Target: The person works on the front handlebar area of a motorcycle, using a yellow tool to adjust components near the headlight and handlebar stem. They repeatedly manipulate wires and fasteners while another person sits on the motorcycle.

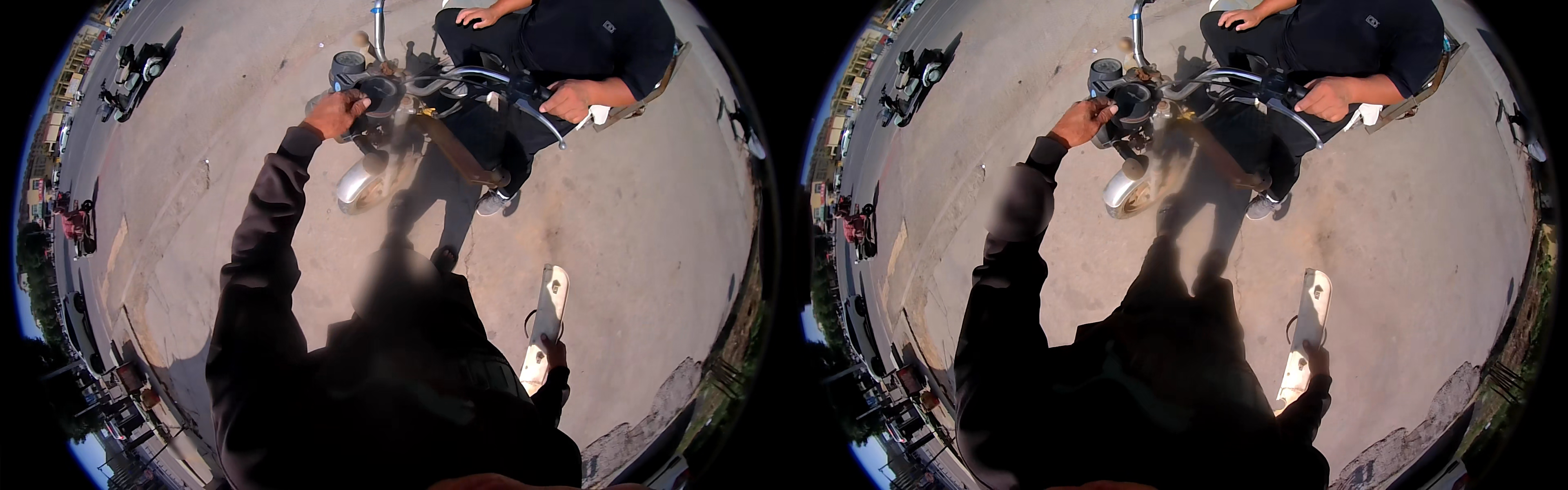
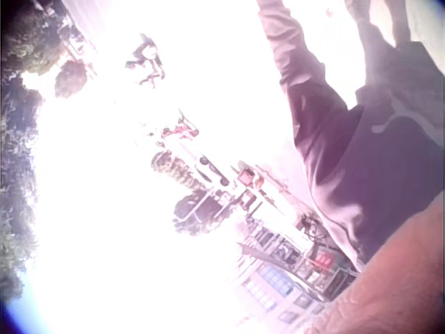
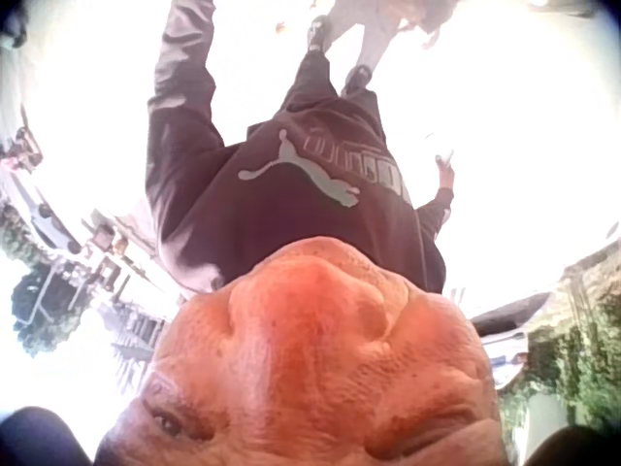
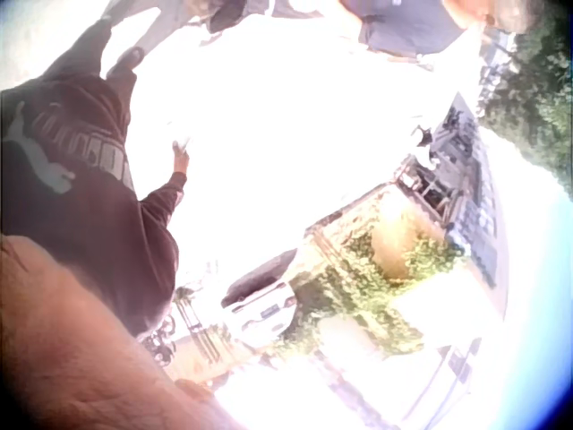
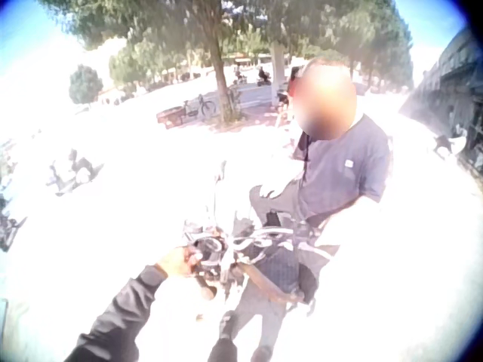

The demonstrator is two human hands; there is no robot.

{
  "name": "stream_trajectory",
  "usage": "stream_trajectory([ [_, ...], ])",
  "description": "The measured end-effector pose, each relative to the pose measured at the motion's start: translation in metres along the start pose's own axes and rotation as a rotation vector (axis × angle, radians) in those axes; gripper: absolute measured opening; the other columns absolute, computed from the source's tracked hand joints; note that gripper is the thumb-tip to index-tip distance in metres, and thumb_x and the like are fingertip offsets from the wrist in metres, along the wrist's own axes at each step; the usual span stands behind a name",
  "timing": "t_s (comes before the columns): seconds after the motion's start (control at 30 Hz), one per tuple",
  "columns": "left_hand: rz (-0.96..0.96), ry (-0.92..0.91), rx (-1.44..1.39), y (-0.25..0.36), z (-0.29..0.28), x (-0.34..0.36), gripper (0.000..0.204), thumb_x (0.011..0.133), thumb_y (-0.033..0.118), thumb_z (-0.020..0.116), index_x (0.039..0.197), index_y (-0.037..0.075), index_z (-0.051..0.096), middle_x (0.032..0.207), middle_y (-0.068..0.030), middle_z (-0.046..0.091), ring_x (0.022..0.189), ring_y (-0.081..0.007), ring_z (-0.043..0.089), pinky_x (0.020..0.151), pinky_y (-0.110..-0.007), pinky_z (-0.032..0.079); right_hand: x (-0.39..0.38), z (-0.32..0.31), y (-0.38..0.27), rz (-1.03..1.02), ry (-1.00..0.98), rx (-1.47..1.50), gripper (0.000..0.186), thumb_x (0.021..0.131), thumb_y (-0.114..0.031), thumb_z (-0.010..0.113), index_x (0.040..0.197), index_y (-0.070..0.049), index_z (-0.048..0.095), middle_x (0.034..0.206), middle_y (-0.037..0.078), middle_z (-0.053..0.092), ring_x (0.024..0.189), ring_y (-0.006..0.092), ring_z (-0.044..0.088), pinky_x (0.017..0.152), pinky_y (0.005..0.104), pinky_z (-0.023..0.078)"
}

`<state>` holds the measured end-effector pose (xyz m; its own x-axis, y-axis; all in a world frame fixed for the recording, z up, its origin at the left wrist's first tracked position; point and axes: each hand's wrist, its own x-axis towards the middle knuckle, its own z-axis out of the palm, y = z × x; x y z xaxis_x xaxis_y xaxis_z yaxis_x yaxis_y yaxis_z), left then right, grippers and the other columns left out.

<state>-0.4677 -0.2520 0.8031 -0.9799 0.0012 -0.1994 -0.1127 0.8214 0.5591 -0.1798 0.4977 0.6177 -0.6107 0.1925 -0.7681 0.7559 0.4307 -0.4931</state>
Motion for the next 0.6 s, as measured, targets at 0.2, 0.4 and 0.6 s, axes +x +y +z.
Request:
stream_trajectory([
  [0.2,0.046,0.19,-0.596,-0.064,-0.035,0.09,0.064,0.104,0.053,0.035,0.113,0.001,0.072,0.109,-0.0143,0.073,0.105,-0.0243,0.066,0.098,-0.031,0.045,-0.006,0.063,0.02,0.222,0.031,0.156,0.064,0.085,-0.044,0.073,0.113,0.013,0.064,0.095,0.013,0.069,0.084,0.0217,0.064,0.075,0.0379,0.05],
  [0.4,0.125,0.085,-0.674,-0.132,-0.024,0.166,0.065,0.105,0.043,0.025,0.105,-0.001,0.073,0.1,-0.0149,0.072,0.095,-0.025,0.062,0.097,-0.031,0.042,-0.016,0.131,-0.056,0.157,-0.008,-0.546,0.065,0.086,-0.048,0.07,0.113,0.011,0.063,0.091,0.016,0.07,0.085,0.0259,0.065,0.074,0.0397,0.051],
  [0.6,0.13,0.059,-0.626,-0.13,-0.025,0.167,0.059,0.103,0.031,0.024,0.106,-0.001,0.073,0.102,-0.0186,0.071,0.099,-0.0296,0.063,0.098,-0.033,0.042,0.005,0.187,-0.098,0.111,-0.09,-0.649,0.059,0.088,-0.047,0.067,0.112,0.007,0.063,0.092,0.016,0.07,0.085,0.0275,0.066,0.074,0.041,0.051],
])
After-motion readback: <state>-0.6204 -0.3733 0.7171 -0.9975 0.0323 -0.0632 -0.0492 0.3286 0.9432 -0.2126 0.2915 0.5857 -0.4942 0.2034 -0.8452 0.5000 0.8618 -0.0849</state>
